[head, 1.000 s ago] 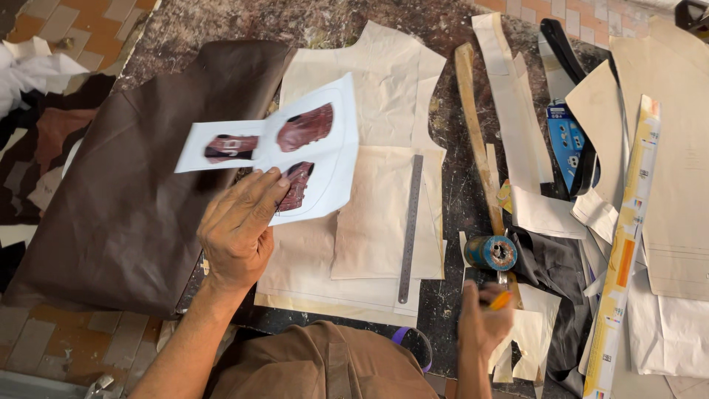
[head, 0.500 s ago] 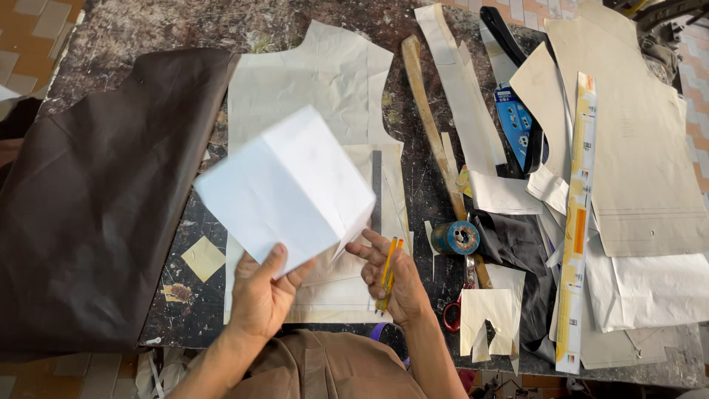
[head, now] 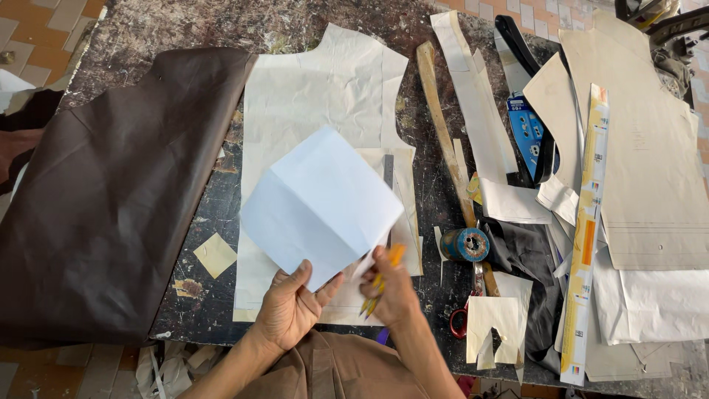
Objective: The person references a printed photo of a vest while working at a cluttered leather workshop table. They position a steel ruler on a paper pattern laid over a vest-shaped template, then draw straight guide lines with a pencil, repositioning the ruler repeatedly to mark multiple lines before adjusting the paper at the end.
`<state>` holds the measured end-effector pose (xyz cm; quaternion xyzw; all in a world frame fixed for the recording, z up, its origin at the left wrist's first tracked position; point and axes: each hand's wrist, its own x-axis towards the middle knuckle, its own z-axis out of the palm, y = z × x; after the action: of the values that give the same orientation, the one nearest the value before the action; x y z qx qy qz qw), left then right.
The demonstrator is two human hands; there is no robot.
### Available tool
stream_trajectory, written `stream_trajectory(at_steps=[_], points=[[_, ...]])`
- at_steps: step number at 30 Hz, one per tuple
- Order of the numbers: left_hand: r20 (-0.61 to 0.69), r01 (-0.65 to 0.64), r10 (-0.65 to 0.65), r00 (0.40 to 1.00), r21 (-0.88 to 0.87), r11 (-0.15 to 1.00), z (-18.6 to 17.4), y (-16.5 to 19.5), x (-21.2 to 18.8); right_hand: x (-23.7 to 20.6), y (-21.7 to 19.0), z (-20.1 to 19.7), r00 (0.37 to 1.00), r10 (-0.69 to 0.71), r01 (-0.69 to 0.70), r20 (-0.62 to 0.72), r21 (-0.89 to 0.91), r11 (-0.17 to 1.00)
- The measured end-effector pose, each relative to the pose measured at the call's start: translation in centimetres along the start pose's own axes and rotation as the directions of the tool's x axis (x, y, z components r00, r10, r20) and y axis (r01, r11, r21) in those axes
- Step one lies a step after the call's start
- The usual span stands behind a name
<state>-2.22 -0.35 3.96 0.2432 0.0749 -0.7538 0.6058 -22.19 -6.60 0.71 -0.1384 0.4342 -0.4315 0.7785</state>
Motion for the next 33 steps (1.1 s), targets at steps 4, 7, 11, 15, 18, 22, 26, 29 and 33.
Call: stream_trajectory(at_steps=[4,7,11,15,18,22,26,29,33], points=[[0.231,-0.257,0.114,0.966,0.835,0.486,-2.2,1.1,0.4,1.3,-4.7,-3.1,0.832,-0.398,0.090,-0.386,-0.614,0.784],[0.453,-0.357,0.211,0.866,0.856,-0.373,-3.1,1.9,0.5,0.6,-6.9,-5.2,0.746,-0.637,-0.012,-0.191,-0.962,0.274],[0.583,-0.336,0.288,0.760,0.731,-0.594,-2.3,2.5,2.5,0.7,-5.8,-5.8,0.664,-0.747,-0.131,0.023,-0.980,-0.147],[0.495,-0.339,0.294,0.817,0.826,-0.449,-1.0,2.1,4.8,0.8,-4.5,-5.9,0.639,-0.768,-0.149,0.047,-0.972,-0.183],[0.507,-0.415,0.383,0.772,0.859,-0.300,-0.3,1.0,5.6,0.8,-4.6,-6.0,0.608,-0.788,-0.101,0.094,-0.976,-0.194],[0.478,-0.337,0.460,0.748,0.871,-0.357,0.6,0.4,6.4,0.6,-5.0,-6.0,0.619,-0.782,-0.113,0.075,-0.976,-0.184],[0.421,-0.222,0.456,0.784,0.876,-0.428,2.3,1.7,8.1,0.3,-4.7,-5.9,0.644,-0.765,-0.062,0.015,-0.995,-0.072],[0.311,-0.202,0.469,0.826,0.942,-0.269,3.6,2.1,8.8,0.0,-4.6,-6.1,0.660,-0.748,-0.044,-0.065,-0.998,0.047],[0.384,-0.321,0.442,0.811,0.923,-0.213,4.4,2.3,8.1,-0.2,-4.5,-6.4,0.663,-0.736,-0.001,-0.141,-0.982,0.187]])
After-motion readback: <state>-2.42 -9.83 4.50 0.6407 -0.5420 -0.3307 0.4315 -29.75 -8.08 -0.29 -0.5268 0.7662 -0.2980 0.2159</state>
